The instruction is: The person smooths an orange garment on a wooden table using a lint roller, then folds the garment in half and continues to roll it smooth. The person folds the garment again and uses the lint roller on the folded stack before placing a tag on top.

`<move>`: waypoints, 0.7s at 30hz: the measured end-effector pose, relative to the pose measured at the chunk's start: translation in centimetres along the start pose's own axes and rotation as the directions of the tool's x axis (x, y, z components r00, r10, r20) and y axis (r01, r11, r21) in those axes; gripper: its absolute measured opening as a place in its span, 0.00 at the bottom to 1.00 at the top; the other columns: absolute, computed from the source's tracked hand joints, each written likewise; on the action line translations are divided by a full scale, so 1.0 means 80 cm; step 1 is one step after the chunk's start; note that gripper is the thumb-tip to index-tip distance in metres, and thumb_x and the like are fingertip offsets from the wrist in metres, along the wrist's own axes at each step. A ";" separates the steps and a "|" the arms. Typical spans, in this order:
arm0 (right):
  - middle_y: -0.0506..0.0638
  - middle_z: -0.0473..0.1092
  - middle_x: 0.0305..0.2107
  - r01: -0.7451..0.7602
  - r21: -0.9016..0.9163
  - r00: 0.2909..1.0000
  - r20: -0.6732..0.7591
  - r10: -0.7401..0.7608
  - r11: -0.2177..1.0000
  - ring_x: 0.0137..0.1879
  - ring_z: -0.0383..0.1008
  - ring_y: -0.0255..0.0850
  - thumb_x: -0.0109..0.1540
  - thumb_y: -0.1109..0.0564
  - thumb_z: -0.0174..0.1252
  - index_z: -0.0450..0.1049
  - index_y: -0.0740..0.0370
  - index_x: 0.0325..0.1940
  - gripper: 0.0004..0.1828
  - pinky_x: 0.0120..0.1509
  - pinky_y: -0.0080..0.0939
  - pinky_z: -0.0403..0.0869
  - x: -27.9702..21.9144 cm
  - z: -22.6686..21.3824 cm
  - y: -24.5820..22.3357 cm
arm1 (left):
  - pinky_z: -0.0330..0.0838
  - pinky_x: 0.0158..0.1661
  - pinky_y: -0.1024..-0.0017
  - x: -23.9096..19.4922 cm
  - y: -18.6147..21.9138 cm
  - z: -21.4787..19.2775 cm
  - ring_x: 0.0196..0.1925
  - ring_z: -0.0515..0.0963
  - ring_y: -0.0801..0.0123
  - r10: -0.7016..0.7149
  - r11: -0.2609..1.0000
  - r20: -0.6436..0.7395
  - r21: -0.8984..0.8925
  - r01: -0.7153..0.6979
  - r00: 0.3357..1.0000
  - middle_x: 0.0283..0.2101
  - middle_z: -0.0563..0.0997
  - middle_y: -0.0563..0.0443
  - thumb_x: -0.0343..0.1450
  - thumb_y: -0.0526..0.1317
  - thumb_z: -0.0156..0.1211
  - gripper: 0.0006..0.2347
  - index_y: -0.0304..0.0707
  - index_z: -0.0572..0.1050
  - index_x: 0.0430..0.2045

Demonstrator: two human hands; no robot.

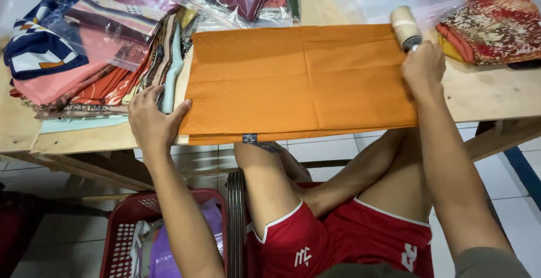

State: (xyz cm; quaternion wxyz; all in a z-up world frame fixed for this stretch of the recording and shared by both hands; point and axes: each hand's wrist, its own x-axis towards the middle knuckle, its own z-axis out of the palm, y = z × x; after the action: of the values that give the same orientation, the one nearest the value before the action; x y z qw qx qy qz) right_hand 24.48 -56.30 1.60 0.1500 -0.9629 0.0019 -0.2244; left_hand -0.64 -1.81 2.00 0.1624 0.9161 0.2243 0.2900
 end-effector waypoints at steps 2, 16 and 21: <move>0.69 0.70 0.39 0.034 0.027 0.999 -0.035 -0.033 0.999 0.41 0.73 0.61 0.69 0.65 0.55 0.74 0.80 0.47 0.10 0.44 0.58 0.74 -0.005 -0.010 -0.005 | 0.60 0.62 0.52 0.001 0.000 0.001 0.64 0.67 0.50 -0.014 1.000 0.006 0.010 0.014 1.000 0.60 0.77 0.46 0.61 0.58 0.73 0.32 0.38 0.77 0.54; 0.72 0.71 0.42 0.024 -0.057 0.999 -0.047 -0.027 0.998 0.50 0.75 0.73 0.68 0.60 0.49 0.72 0.77 0.50 0.15 0.51 0.68 0.76 -0.007 0.002 -0.029 | 0.58 0.66 0.51 0.002 -0.035 0.018 0.64 0.70 0.43 0.141 0.982 -0.078 -0.113 -0.150 0.987 0.56 0.77 0.38 0.62 0.63 0.74 0.32 0.38 0.80 0.52; 0.72 0.73 0.37 0.131 0.001 0.989 0.063 -0.131 0.991 0.47 0.77 0.72 0.66 0.61 0.51 0.76 0.76 0.42 0.13 0.48 0.67 0.77 -0.016 0.032 -0.030 | 0.58 0.66 0.52 -0.004 -0.026 0.009 0.64 0.69 0.44 0.137 0.982 -0.045 -0.122 -0.141 0.990 0.57 0.76 0.37 0.64 0.61 0.73 0.32 0.36 0.79 0.54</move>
State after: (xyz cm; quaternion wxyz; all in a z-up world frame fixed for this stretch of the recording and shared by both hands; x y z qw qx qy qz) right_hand 24.31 -53.21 -0.46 0.1336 -0.9677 -0.0657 -0.2034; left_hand -1.12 -0.30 0.42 0.1947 0.9121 0.1440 0.3307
